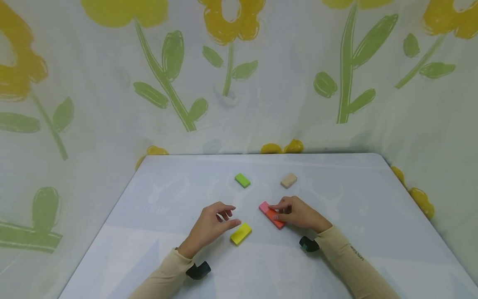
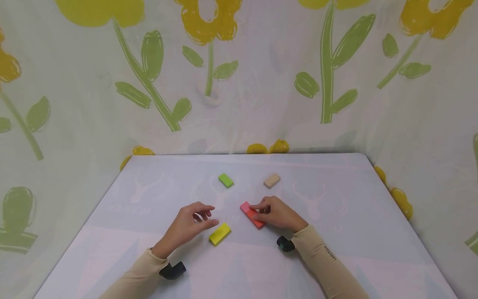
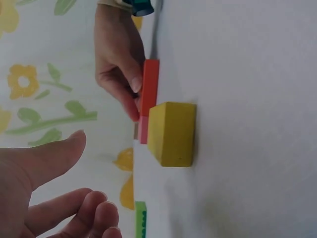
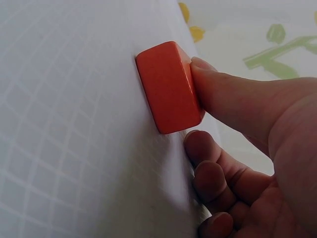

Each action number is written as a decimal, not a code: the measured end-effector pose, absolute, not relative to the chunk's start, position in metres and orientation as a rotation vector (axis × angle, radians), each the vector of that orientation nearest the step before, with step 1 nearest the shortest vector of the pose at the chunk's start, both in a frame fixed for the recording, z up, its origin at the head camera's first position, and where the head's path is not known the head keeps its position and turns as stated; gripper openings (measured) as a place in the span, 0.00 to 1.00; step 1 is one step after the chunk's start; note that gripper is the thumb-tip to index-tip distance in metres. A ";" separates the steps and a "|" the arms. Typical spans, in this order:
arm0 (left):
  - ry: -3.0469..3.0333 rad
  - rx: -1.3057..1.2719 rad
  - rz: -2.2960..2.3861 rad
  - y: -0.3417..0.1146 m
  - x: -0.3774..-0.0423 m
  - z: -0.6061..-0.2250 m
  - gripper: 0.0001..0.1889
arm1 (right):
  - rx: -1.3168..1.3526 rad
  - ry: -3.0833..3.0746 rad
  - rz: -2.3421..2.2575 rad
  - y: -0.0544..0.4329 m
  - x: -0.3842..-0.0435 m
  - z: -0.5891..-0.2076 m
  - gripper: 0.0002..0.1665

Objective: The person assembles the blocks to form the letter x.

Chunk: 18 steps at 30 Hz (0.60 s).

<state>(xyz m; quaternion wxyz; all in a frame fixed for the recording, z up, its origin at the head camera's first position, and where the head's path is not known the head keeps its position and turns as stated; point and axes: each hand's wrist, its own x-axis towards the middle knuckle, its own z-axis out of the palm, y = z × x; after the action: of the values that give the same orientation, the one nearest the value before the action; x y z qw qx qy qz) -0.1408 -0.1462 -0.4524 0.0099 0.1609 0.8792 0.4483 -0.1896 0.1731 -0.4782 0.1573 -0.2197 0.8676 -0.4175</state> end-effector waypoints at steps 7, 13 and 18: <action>2.756 0.471 1.285 -0.147 -0.133 -0.462 0.21 | -0.652 2.474 -1.209 0.174 -0.190 -0.478 0.24; 2.706 0.522 1.227 -0.146 -0.128 -0.471 0.21 | -0.644 2.476 -1.209 0.174 -0.190 -0.479 0.24; 2.713 0.534 1.168 -0.143 -0.125 -0.470 0.22 | -0.656 2.481 -1.213 0.174 -0.190 -0.479 0.24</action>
<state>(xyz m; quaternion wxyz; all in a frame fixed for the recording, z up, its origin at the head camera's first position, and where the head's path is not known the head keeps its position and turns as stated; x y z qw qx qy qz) -0.1249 -0.1429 -0.4699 0.0702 0.1776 0.9016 0.3881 -0.1903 0.1740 -0.4786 0.1512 -0.2286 0.8640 -0.4224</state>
